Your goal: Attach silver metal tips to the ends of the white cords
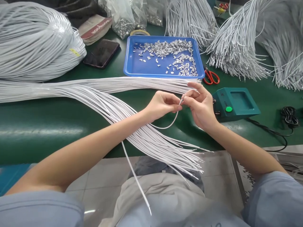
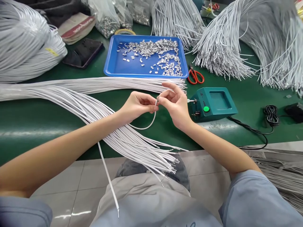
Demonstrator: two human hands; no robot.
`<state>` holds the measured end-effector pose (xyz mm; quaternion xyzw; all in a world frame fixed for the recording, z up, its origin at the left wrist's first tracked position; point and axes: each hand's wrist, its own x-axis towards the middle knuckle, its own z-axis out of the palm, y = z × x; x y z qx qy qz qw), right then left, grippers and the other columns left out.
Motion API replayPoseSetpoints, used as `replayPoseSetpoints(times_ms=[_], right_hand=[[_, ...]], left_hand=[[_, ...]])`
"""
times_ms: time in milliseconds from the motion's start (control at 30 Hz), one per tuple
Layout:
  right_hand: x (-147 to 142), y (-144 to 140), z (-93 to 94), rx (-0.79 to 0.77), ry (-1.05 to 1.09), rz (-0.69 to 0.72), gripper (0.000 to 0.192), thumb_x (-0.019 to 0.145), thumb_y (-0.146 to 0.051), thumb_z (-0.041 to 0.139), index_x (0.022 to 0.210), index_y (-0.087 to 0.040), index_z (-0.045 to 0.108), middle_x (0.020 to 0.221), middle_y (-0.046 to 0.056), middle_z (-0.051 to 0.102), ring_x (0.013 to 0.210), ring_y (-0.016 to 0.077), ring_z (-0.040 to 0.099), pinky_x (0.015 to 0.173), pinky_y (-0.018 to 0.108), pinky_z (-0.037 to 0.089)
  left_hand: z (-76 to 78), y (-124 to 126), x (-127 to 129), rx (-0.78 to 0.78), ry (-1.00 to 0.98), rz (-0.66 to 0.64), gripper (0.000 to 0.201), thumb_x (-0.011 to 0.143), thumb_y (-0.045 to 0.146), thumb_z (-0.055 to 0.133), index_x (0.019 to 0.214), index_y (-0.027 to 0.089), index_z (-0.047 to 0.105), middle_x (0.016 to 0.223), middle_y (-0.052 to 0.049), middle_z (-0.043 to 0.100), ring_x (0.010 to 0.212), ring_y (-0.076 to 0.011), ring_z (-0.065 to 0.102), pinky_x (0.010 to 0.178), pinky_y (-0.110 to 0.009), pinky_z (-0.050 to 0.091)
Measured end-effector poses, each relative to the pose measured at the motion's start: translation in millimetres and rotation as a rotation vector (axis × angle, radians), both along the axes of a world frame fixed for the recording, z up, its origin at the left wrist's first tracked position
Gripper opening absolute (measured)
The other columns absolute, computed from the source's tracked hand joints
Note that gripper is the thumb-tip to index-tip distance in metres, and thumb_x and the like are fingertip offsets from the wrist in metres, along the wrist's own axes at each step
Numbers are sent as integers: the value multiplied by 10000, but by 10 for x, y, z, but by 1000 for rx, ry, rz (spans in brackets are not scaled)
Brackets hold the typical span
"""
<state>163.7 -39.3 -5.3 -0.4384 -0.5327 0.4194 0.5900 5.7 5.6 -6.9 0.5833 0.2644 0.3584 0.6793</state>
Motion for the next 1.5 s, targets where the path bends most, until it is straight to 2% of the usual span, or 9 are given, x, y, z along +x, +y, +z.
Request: replayPoseSetpoints(times_ms=[233, 367, 467, 667, 800, 900, 1033, 1167, 1500], right_hand=[[13, 13, -38, 150, -121, -50, 300, 762, -144, 595, 1026, -285, 596, 693, -48, 523, 664, 115, 570, 616, 271, 585], [44, 29, -68, 171, -185, -73, 255, 832, -232, 595, 1080, -294, 588, 868, -5, 608, 791, 136, 617, 537, 243, 544], [45, 20, -66, 168, -221, -66, 280, 832, -259, 640, 1102, -295, 577, 880, -6, 636, 750, 131, 622, 513, 247, 519], [64, 15, -66, 143, -214, -49, 364, 831, -289, 690, 1162, -326, 543, 768, -33, 616, 682, 138, 617, 536, 289, 513], [61, 2, -89, 53, -111, -9, 322, 820, -305, 700, 1107, -317, 555, 768, -35, 605, 663, 124, 597, 563, 292, 524], [42, -25, -115, 60, -71, -2, 285, 824, -300, 685, 1084, -318, 569, 771, -31, 585, 662, 121, 574, 595, 298, 536], [58, -28, -142, 158, -147, -62, 255, 878, -378, 618, 1128, -356, 572, 838, -6, 591, 725, 141, 573, 627, 304, 552], [76, -9, -125, 170, -251, -93, 313, 883, -462, 605, 1175, -369, 544, 968, 19, 638, 859, 176, 619, 647, 321, 566], [32, -17, -46, 143, -268, -102, 299, 860, -435, 650, 1111, -312, 543, 842, -10, 654, 706, 148, 630, 626, 336, 575]], left_hand=[[10, 0, -2, -36, -10, -12, 295, 565, 308, 902, 688, 95, 741, 602, -25, 678, 540, -74, 588, 522, -181, 490], [40, -3, 0, -65, -25, -15, 350, 525, 334, 926, 670, 89, 723, 553, -9, 649, 494, -63, 571, 468, -163, 458], [68, -13, 6, -83, -9, -33, 367, 470, 302, 948, 660, 87, 719, 528, -2, 637, 477, -60, 561, 449, -157, 444], [58, -7, 14, -84, 5, -48, 369, 468, 297, 951, 669, 91, 719, 526, 8, 622, 468, -54, 550, 443, -157, 435], [26, 9, 7, -79, -19, -44, 386, 499, 340, 940, 710, 98, 725, 605, -3, 660, 542, -73, 604, 519, -173, 500], [14, 14, 5, -83, -11, -54, 413, 520, 394, 927, 724, 100, 721, 656, -13, 678, 574, -76, 614, 542, -179, 514], [18, 12, 4, -103, -8, -53, 426, 538, 426, 916, 731, 101, 720, 629, -6, 656, 561, -72, 606, 530, -174, 507], [26, 8, 3, -109, -4, -70, 418, 519, 408, 927, 724, 103, 727, 599, -7, 648, 537, -74, 597, 513, -177, 503], [43, 1, -2, -88, 23, -101, 403, 536, 408, 923, 726, 110, 729, 550, 1, 629, 508, -73, 590, 475, -165, 480]])
